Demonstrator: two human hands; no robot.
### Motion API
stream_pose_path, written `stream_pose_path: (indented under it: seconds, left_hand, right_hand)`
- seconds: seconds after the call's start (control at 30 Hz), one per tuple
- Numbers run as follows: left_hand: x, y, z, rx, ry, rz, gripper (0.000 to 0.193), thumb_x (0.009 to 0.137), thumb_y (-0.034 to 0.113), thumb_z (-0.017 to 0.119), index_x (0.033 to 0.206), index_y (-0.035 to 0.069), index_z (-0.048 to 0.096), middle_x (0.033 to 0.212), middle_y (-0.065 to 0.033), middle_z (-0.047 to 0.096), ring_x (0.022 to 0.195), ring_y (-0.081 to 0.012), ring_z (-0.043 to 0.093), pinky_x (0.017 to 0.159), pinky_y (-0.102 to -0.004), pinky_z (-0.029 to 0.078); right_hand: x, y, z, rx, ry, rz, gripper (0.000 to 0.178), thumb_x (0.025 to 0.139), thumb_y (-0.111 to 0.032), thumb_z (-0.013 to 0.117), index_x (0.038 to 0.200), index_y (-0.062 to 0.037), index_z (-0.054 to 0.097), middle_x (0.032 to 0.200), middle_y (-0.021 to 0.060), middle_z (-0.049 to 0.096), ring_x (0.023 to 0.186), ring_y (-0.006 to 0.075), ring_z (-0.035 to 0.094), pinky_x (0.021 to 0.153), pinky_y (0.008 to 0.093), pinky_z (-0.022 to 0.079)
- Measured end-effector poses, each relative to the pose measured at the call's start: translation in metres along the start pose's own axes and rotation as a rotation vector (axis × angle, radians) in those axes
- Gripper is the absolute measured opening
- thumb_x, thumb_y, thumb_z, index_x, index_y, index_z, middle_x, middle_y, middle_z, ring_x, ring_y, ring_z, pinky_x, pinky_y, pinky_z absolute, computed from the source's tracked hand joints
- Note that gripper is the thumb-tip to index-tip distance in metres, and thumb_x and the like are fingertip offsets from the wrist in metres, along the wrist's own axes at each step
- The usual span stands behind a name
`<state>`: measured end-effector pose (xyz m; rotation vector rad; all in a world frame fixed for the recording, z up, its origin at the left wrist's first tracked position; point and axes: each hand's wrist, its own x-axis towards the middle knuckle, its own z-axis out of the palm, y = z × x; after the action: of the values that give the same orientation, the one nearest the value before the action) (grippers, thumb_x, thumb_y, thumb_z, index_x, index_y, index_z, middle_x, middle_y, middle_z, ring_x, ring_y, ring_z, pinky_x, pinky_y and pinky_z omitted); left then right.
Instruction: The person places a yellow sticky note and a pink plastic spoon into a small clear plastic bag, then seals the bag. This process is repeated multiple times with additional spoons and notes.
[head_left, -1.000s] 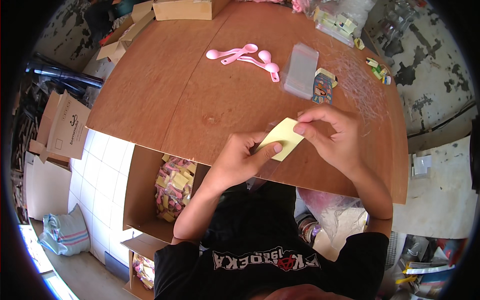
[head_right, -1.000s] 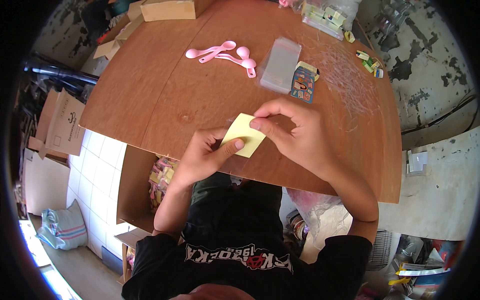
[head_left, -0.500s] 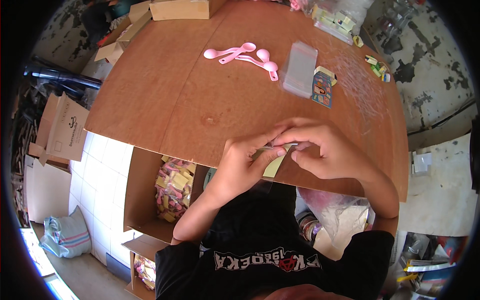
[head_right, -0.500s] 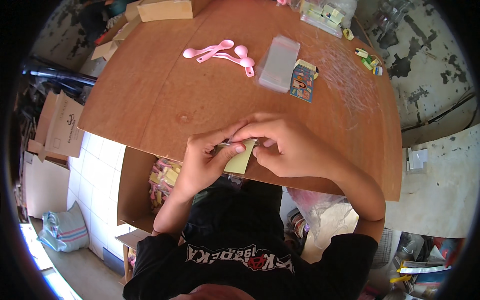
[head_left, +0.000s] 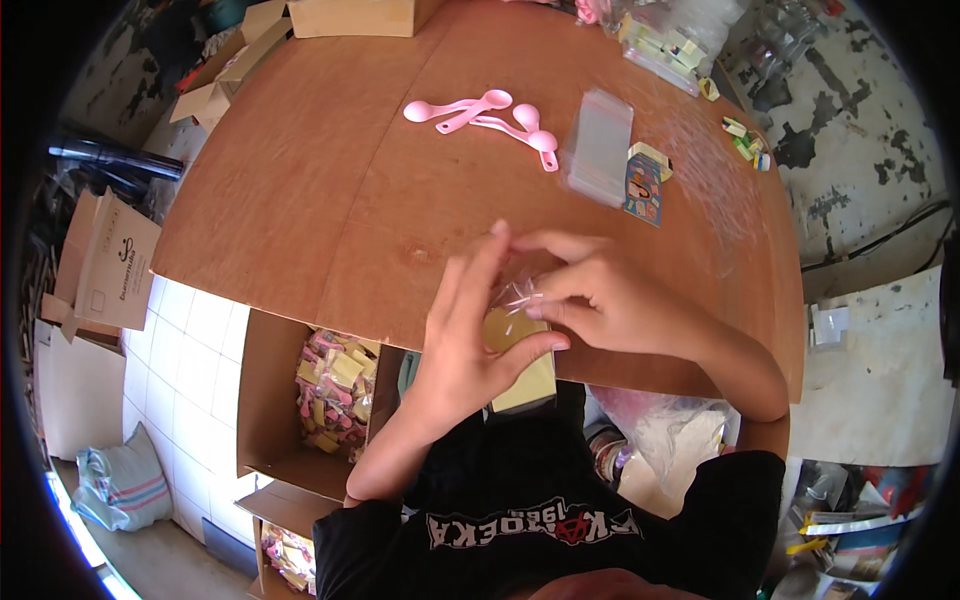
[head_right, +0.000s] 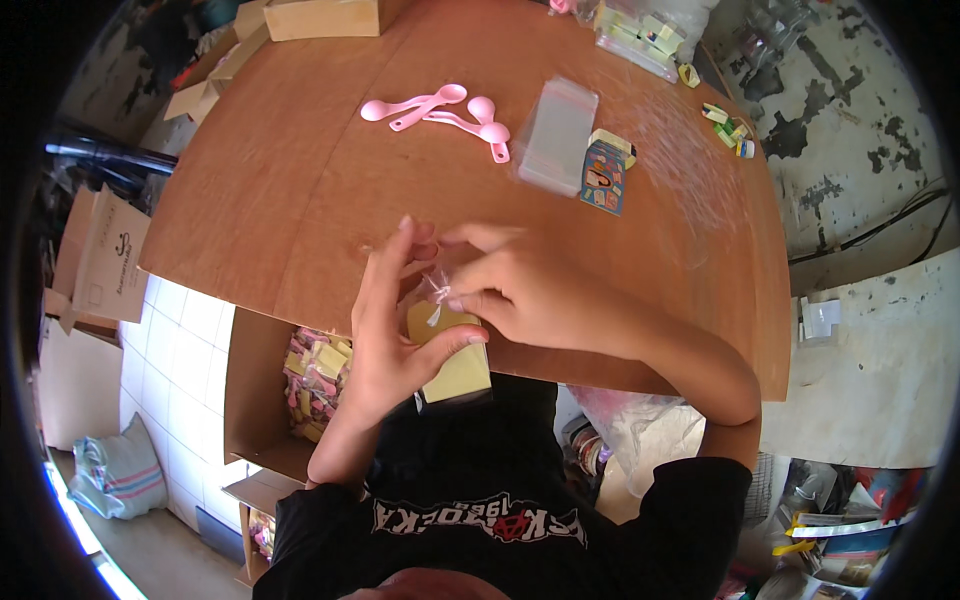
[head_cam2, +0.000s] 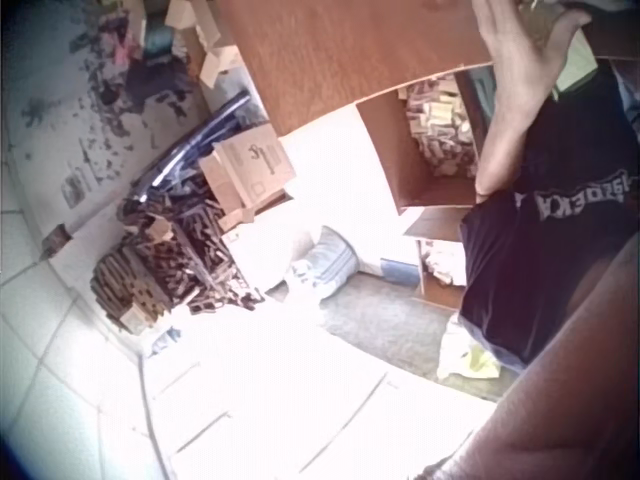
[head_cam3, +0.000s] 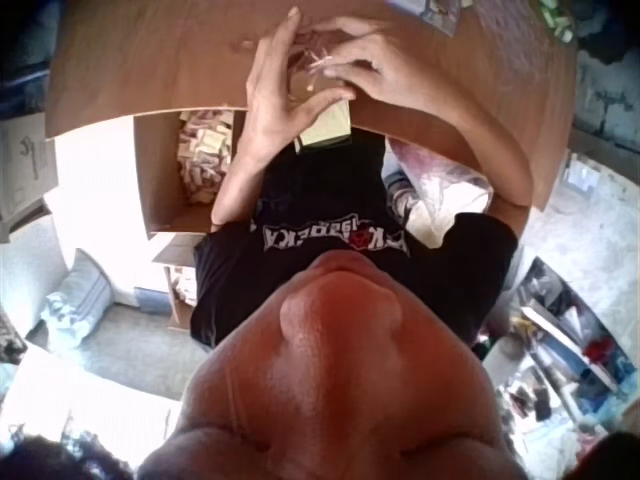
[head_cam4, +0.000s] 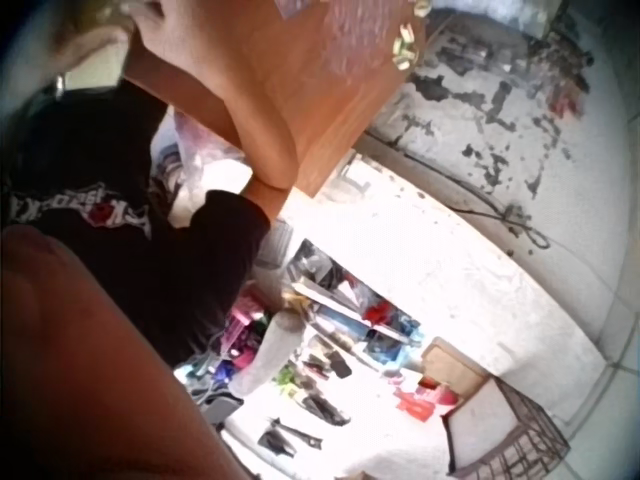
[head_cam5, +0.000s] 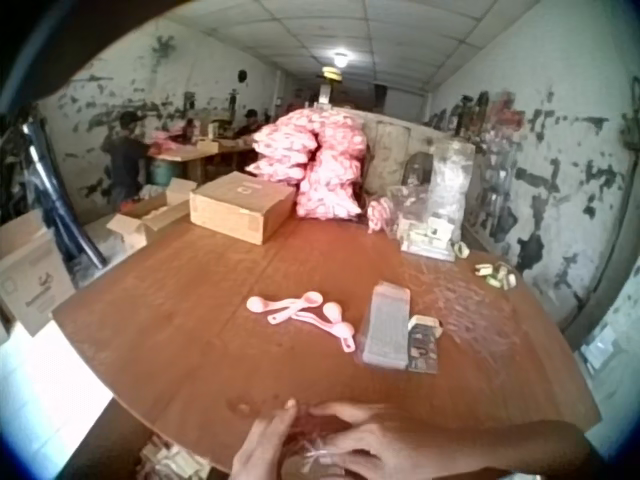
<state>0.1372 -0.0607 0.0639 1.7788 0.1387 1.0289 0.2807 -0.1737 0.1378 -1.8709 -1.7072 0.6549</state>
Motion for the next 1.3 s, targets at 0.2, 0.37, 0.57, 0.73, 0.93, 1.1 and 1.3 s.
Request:
stream_pose_path:
  seconds: [0.2, 0.37, 0.57, 0.73, 0.93, 1.1, 1.3]
  left_hand:
    - [-0.006, -0.023, -0.020, -0.081, -0.130, -0.293, 0.036, 0.086, 0.003, 0.074, 0.119, -0.004, 0.061, 0.104, -0.0129, 0.071, 0.093, -0.0116, 0.065, 0.081, -0.0261, 0.052]
    - [-0.004, -0.024, -0.024, -0.103, -0.099, -0.317, 0.037, 0.087, 0.002, 0.074, 0.120, -0.004, 0.061, 0.105, -0.0117, 0.070, 0.094, -0.0093, 0.063, 0.080, -0.0248, 0.052]
    - [-0.004, -0.022, -0.029, -0.185, -0.158, -0.437, 0.043, 0.088, 0.002, 0.073, 0.126, -0.005, 0.055, 0.104, -0.0096, 0.068, 0.092, -0.0091, 0.063, 0.077, -0.0244, 0.052]
    - [-0.005, -0.023, -0.031, -0.275, -0.055, -0.372, 0.043, 0.090, 0.001, 0.070, 0.128, -0.004, 0.051, 0.111, -0.0109, 0.065, 0.094, -0.0114, 0.063, 0.078, -0.0259, 0.053]
    - [0.006, -0.016, -0.016, -0.404, 0.186, -0.337, 0.040, 0.092, 0.004, 0.069, 0.126, -0.004, 0.051, 0.108, -0.0096, 0.064, 0.096, -0.0122, 0.062, 0.082, -0.0264, 0.052]
    - [0.005, -0.010, 0.003, -0.458, 0.091, -0.330, 0.040, 0.093, 0.003, 0.067, 0.128, -0.003, 0.050, 0.108, -0.0090, 0.065, 0.094, -0.0111, 0.062, 0.080, -0.0251, 0.052]
    - [0.008, -0.007, 0.006, -0.596, 0.188, -0.311, 0.048, 0.097, 0.001, 0.059, 0.141, -0.004, 0.040, 0.103, -0.0144, 0.072, 0.093, -0.0138, 0.069, 0.078, -0.0246, 0.055]
  right_hand:
    - [0.070, 0.047, -0.029, 0.354, 0.163, -0.035, 0.034, 0.088, -0.014, 0.072, 0.120, -0.0028, 0.065, 0.132, 0.0097, 0.059, 0.123, 0.0180, 0.056, 0.101, 0.0348, 0.046]
    - [0.131, 0.105, -0.039, -0.246, 0.388, 0.216, 0.025, 0.086, -0.012, 0.071, 0.109, -0.0043, 0.065, 0.076, 0.0071, 0.070, 0.070, 0.0196, 0.069, 0.062, 0.0377, 0.052]
    - [0.151, 0.143, -0.017, -0.470, 0.477, -0.035, 0.031, 0.080, -0.007, 0.072, 0.109, -0.0014, 0.064, 0.074, 0.0133, 0.069, 0.069, 0.0231, 0.068, 0.063, 0.0380, 0.051]
    - [0.109, 0.095, -0.030, -0.070, 0.365, 0.156, 0.029, 0.083, -0.008, 0.073, 0.108, 0.0025, 0.063, 0.084, 0.0058, 0.070, 0.078, 0.0157, 0.068, 0.066, 0.0327, 0.052]
    - [0.014, 0.040, -0.027, 0.603, 0.018, 0.089, 0.019, 0.085, -0.007, 0.073, 0.101, 0.0008, 0.068, 0.104, 0.0064, 0.066, 0.088, 0.0140, 0.067, 0.078, 0.0269, 0.054]
    - [-0.009, 0.017, 0.007, 0.484, -0.168, 0.071, 0.018, 0.083, -0.007, 0.074, 0.098, 0.0023, 0.070, 0.099, 0.0057, 0.066, 0.084, 0.0111, 0.067, 0.075, 0.0254, 0.053]
    - [-0.033, 0.013, 0.011, 0.515, -0.132, 0.055, 0.022, 0.083, -0.002, 0.074, 0.103, 0.0019, 0.067, 0.098, 0.0074, 0.063, 0.085, 0.0151, 0.067, 0.074, 0.0275, 0.055]
